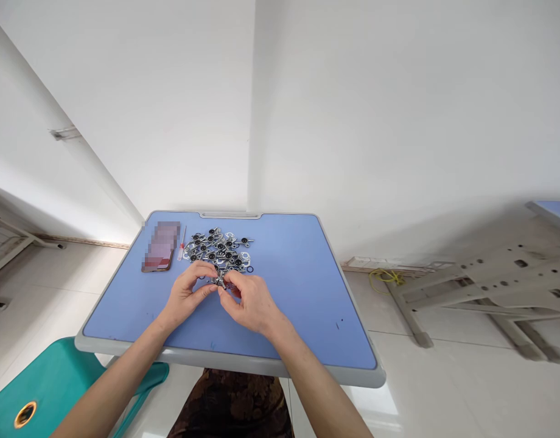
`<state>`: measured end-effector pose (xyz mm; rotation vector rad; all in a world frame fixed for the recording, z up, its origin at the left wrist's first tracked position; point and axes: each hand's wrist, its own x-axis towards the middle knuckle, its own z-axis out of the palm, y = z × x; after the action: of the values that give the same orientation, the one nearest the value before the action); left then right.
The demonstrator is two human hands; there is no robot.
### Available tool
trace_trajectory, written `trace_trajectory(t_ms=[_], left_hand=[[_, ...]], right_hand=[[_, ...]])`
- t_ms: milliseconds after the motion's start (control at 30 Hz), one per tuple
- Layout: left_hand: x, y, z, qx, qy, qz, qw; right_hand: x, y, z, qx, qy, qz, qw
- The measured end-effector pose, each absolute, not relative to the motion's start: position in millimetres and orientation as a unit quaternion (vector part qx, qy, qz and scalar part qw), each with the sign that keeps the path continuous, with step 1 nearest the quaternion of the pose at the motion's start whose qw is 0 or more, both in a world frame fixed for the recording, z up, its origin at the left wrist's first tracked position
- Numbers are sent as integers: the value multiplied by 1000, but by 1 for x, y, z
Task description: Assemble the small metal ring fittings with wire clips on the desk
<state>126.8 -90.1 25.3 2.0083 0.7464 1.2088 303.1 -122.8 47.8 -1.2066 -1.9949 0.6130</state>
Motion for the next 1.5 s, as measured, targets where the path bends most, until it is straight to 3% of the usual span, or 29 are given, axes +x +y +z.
trace_trajectory(t_ms=[400,700,1000,1500], left_hand=[[128,-92,26,782,290,465,297],[128,-93,25,781,314,452,294],[129,-92,22,808,346,443,178],[130,-92,20,816,339,461,88]], right_hand=[[303,-123,40,-469,-796,153,351],[300,-122,33,-485,-815,4,318],[294,-121,27,-503,-821,-94,253],[292,-121,22,-500,-810,-146,270]])
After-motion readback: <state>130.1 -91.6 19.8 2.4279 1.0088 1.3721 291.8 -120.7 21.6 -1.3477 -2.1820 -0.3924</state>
